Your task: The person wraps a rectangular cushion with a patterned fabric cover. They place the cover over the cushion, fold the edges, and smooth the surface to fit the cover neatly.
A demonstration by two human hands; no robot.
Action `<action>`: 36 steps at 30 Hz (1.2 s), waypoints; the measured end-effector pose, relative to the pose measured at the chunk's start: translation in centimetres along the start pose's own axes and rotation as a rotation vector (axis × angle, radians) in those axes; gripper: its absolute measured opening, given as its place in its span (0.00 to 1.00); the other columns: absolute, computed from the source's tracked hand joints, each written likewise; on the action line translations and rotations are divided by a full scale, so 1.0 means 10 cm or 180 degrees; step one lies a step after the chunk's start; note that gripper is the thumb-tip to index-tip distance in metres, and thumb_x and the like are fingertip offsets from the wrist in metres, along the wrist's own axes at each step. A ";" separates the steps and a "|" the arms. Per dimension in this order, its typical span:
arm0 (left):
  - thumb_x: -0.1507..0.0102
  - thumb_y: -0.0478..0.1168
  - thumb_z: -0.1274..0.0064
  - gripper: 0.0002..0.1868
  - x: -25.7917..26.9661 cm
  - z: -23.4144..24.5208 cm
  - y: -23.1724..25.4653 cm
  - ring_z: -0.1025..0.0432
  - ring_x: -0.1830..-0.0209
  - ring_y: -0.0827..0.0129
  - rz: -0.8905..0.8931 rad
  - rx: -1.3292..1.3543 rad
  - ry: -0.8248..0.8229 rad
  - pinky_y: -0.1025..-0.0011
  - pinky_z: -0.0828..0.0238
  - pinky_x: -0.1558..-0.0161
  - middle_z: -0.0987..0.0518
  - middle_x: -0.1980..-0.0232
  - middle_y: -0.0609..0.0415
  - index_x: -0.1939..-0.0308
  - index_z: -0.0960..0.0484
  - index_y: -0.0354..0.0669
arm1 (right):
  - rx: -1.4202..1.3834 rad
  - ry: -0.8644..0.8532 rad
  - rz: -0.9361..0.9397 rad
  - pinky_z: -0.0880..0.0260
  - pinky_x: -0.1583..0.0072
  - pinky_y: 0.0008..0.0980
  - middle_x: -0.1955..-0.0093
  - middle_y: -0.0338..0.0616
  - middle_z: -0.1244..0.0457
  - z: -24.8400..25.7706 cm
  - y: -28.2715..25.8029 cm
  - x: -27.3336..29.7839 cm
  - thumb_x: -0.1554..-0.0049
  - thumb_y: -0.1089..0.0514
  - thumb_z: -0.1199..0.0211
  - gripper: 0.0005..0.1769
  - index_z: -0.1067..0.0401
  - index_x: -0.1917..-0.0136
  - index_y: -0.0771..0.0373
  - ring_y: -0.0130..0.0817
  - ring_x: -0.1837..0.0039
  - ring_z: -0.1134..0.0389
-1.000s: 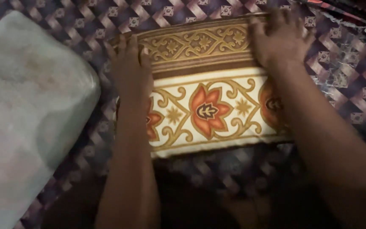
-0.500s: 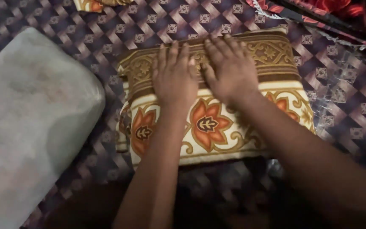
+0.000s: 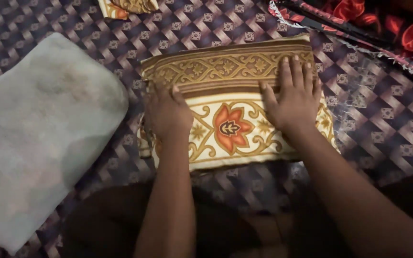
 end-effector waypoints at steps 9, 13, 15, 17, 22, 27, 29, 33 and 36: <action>0.29 0.51 0.62 0.28 0.89 0.02 0.95 0.49 0.18 0.56 -0.1335 -0.0168 -0.0090 0.52 0.63 0.21 0.38 0.20 0.54 0.25 0.37 0.50 | -0.0035 0.0254 0.1377 0.59 0.17 0.53 0.14 0.45 0.52 -0.25 -0.84 0.63 0.32 0.47 0.51 0.32 0.45 0.18 0.56 0.46 0.13 0.56; 0.28 0.52 0.63 0.31 0.84 -0.03 0.76 0.54 0.16 0.60 -0.1418 -0.0282 -0.0185 0.55 0.67 0.20 0.43 0.18 0.55 0.22 0.42 0.49 | -0.0092 -0.0013 0.1656 0.61 0.20 0.53 0.13 0.48 0.55 -0.16 -0.77 0.58 0.33 0.46 0.55 0.36 0.50 0.16 0.57 0.48 0.14 0.59; 0.29 0.56 0.63 0.35 0.78 -0.05 0.59 0.57 0.20 0.55 -0.1371 -0.0529 -0.0280 0.51 0.69 0.27 0.49 0.18 0.49 0.23 0.48 0.43 | 0.0276 -0.0428 0.1240 0.65 0.23 0.54 0.15 0.47 0.61 -0.11 -0.59 0.52 0.37 0.31 0.58 0.43 0.57 0.17 0.54 0.47 0.16 0.64; 0.31 0.56 0.63 0.38 0.84 0.01 0.46 0.59 0.19 0.54 -0.1319 -0.0534 -0.0407 0.50 0.69 0.25 0.51 0.17 0.49 0.21 0.48 0.44 | 0.0435 -0.0451 0.1126 0.68 0.23 0.54 0.15 0.47 0.63 -0.08 -0.34 0.46 0.38 0.29 0.60 0.45 0.60 0.16 0.53 0.48 0.16 0.67; 0.32 0.59 0.61 0.40 0.92 0.19 0.18 0.59 0.17 0.59 -0.0992 -0.0592 -0.0936 0.55 0.67 0.22 0.51 0.17 0.54 0.21 0.50 0.47 | 0.0296 -0.0515 0.0552 0.73 0.24 0.58 0.14 0.47 0.68 -0.12 -0.06 0.40 0.40 0.28 0.58 0.51 0.63 0.16 0.59 0.53 0.16 0.73; 0.27 0.49 0.61 0.32 0.84 0.59 0.78 0.52 0.16 0.53 -0.1614 0.0017 0.0240 0.54 0.63 0.21 0.42 0.17 0.47 0.22 0.39 0.39 | -0.0152 0.0588 0.1437 0.66 0.18 0.56 0.14 0.64 0.62 0.11 -0.77 0.73 0.33 0.44 0.50 0.43 0.55 0.16 0.72 0.60 0.13 0.66; 0.27 0.48 0.63 0.30 0.91 0.27 0.81 0.52 0.16 0.57 -0.1710 0.0153 -0.0280 0.55 0.62 0.19 0.40 0.18 0.52 0.22 0.37 0.43 | 0.0054 0.0272 0.1595 0.64 0.18 0.54 0.13 0.59 0.60 -0.22 -0.88 0.84 0.35 0.46 0.49 0.42 0.54 0.17 0.70 0.56 0.13 0.65; 0.28 0.50 0.62 0.29 0.95 0.13 0.81 0.50 0.16 0.65 -0.1764 0.0065 -0.0613 0.60 0.61 0.18 0.38 0.20 0.59 0.23 0.37 0.49 | 0.0153 -0.0225 0.1777 0.62 0.17 0.50 0.13 0.51 0.58 -0.33 -0.99 0.87 0.37 0.45 0.51 0.39 0.52 0.18 0.63 0.47 0.13 0.62; 0.28 0.52 0.66 0.29 0.75 -0.02 0.67 0.51 0.20 0.58 -0.1587 -0.0139 -0.0358 0.54 0.64 0.24 0.38 0.20 0.53 0.23 0.39 0.49 | 0.0300 -0.0469 0.1700 0.66 0.24 0.51 0.14 0.59 0.66 -0.26 -0.95 0.64 0.42 0.31 0.53 0.52 0.60 0.20 0.68 0.54 0.15 0.68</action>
Point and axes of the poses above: each hand's wrist, its own x-axis away from the middle knuckle, its own z-axis out of the back of the hand, y = z × x, the point moved 10 cm from there along -x, towards the middle knuckle
